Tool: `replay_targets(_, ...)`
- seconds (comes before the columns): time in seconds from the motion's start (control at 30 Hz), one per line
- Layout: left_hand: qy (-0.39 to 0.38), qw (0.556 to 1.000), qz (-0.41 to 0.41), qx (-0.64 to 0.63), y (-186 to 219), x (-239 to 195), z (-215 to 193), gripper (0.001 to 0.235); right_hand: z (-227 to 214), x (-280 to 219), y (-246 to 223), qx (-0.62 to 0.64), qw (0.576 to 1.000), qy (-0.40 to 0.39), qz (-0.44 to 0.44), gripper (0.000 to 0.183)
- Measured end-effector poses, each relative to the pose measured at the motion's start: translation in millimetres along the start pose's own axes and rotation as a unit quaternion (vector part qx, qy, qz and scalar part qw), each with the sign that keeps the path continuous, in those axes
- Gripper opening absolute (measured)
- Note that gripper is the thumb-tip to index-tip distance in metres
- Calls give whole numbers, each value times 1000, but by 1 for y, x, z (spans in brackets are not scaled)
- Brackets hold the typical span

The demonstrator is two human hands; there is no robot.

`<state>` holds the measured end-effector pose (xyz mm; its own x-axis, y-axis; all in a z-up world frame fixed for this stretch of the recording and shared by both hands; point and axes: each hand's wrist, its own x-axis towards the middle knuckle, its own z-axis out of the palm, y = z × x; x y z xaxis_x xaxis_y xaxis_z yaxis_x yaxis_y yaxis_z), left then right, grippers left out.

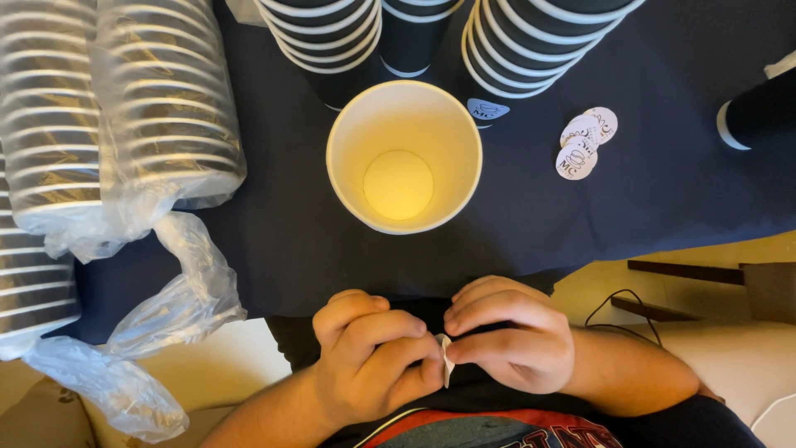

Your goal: Peeling small circular stickers and applying them to the bottom of paper coffee cups.

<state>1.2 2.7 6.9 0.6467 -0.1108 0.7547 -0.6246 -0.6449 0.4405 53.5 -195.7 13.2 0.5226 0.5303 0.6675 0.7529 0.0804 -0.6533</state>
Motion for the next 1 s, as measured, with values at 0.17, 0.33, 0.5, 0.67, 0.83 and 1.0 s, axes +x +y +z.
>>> replay_targets(0.17, -8, 1000, 6, -20, -1, -1, 0, 17, -5, 2, 2, 27, 999, -45, -1, 20)
replay_targets(0.33, -18, 999, -41, 19, -9, -3, -14, 7, -7, -16, 8, 82, 990, 68, 93, 13)
replay_targets(0.5, 21, 992, -85, 92, -28, 15, -30, 12, -6, -34, 15, 40, 952, 238, 187, 9)
replay_targets(0.67, 14, 962, -115, 248, -38, 33, -31, 14, -10, -33, 15, 49, 944, 242, 220, 3)
replay_targets(0.83, 28, 980, -144, 137, -36, 42, -14, 44, -16, -28, 10, 72, 947, 223, 219, 5)
replay_targets(1.0, -47, 970, -238, -15, -35, 49, 9, 119, -22, -31, 6, 86, 961, 187, 186, 9)
